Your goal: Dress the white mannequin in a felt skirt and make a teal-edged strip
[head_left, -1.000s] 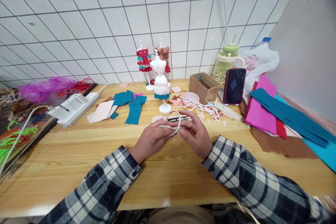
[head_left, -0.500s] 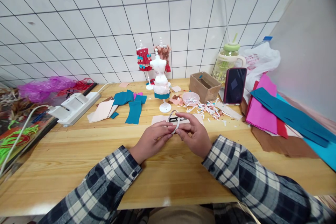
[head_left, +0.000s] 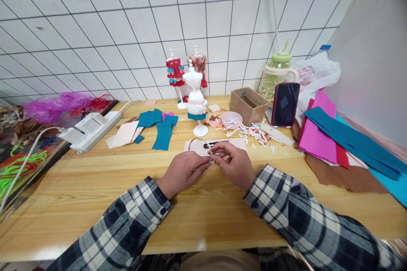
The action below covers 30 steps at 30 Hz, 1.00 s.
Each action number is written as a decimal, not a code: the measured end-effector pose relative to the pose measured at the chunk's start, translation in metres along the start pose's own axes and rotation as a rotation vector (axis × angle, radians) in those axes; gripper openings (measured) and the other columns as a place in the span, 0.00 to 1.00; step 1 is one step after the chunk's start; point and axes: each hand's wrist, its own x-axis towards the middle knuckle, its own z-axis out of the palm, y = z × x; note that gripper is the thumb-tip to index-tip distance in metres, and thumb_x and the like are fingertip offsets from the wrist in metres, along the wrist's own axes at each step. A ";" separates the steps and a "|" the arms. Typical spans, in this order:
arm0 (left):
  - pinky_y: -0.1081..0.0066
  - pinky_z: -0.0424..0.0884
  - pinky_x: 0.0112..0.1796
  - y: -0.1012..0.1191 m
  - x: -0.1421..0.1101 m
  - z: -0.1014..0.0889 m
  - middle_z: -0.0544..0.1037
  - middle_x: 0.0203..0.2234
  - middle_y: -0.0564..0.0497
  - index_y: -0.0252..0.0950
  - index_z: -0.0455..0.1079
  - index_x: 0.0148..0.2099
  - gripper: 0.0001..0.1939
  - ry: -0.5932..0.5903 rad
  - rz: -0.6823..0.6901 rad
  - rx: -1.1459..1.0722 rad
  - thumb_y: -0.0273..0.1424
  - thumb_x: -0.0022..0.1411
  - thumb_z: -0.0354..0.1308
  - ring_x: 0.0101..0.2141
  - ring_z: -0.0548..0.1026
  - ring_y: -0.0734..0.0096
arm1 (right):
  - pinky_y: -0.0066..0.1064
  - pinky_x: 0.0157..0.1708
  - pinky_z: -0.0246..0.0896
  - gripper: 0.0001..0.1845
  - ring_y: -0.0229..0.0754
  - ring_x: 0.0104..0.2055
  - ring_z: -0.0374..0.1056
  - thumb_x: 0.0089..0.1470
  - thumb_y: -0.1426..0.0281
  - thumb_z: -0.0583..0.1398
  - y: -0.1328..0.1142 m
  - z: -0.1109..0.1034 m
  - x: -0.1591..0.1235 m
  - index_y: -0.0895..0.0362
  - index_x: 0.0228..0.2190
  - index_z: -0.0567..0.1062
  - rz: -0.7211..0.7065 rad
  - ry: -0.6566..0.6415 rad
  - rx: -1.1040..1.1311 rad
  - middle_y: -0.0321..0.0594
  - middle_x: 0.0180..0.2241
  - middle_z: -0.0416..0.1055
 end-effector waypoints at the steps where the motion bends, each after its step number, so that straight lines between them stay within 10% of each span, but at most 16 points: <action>1: 0.74 0.63 0.27 0.000 0.000 0.001 0.76 0.23 0.52 0.37 0.74 0.43 0.12 -0.005 0.000 0.008 0.33 0.67 0.50 0.25 0.72 0.73 | 0.26 0.24 0.63 0.07 0.39 0.33 0.74 0.54 0.68 0.59 0.000 0.000 0.000 0.53 0.37 0.72 0.008 -0.018 0.004 0.38 0.36 0.77; 11: 0.73 0.63 0.28 -0.003 -0.003 0.004 0.77 0.26 0.51 0.37 0.73 0.42 0.11 -0.106 -0.032 0.021 0.32 0.67 0.49 0.27 0.72 0.72 | 0.28 0.27 0.65 0.10 0.39 0.33 0.73 0.51 0.70 0.60 0.009 0.002 0.001 0.53 0.35 0.63 0.044 -0.177 0.095 0.38 0.39 0.75; 15: 0.73 0.64 0.29 -0.002 -0.002 0.002 0.79 0.27 0.51 0.38 0.73 0.44 0.11 -0.066 -0.085 -0.001 0.32 0.67 0.50 0.28 0.73 0.72 | 0.29 0.29 0.65 0.10 0.41 0.37 0.71 0.50 0.67 0.62 0.010 0.001 0.003 0.53 0.28 0.64 0.031 -0.073 -0.026 0.39 0.39 0.75; 20: 0.74 0.67 0.30 -0.002 -0.001 0.003 0.80 0.29 0.50 0.38 0.74 0.44 0.12 0.001 -0.143 -0.054 0.33 0.66 0.51 0.29 0.75 0.71 | 0.32 0.31 0.67 0.18 0.38 0.32 0.70 0.52 0.68 0.61 0.012 -0.001 0.005 0.52 0.46 0.70 -0.055 0.022 -0.094 0.43 0.48 0.71; 30: 0.70 0.70 0.35 -0.009 0.000 -0.008 0.79 0.33 0.47 0.36 0.72 0.48 0.15 -0.022 -0.141 -0.105 0.33 0.68 0.47 0.34 0.75 0.68 | 0.31 0.27 0.64 0.04 0.36 0.26 0.65 0.51 0.67 0.62 0.013 -0.013 0.012 0.54 0.28 0.78 -0.091 0.122 -0.125 0.41 0.37 0.73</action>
